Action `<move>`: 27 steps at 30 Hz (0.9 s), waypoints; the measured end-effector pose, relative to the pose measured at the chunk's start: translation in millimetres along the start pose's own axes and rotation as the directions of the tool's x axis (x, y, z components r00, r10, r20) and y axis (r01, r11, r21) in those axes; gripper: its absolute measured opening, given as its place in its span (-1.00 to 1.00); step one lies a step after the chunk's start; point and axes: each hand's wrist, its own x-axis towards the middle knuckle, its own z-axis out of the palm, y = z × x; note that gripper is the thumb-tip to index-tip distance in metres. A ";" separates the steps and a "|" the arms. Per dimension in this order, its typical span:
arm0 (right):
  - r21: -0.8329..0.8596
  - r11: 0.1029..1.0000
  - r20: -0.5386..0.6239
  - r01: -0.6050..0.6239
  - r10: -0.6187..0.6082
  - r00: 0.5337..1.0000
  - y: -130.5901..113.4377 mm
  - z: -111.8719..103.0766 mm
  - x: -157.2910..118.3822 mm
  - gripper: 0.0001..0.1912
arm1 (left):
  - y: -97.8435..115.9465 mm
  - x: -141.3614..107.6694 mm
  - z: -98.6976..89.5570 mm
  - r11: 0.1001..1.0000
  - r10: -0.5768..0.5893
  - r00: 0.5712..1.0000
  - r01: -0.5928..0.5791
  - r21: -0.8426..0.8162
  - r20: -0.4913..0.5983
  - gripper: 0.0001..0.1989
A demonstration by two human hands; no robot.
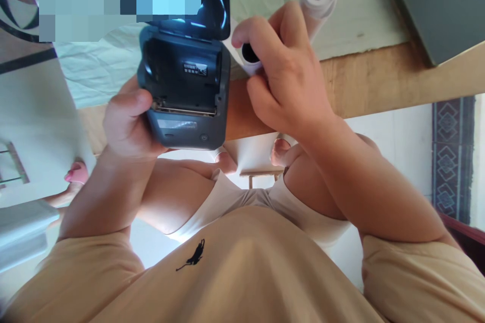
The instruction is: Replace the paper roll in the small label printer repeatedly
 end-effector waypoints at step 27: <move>0.017 0.996 -0.092 0.086 -0.084 0.992 4.9 5.0 0.5 -0.61 | -7.2 1.6 -9.2 1.000 -0.028 1.000 0.028 -0.010 0.001 -0.59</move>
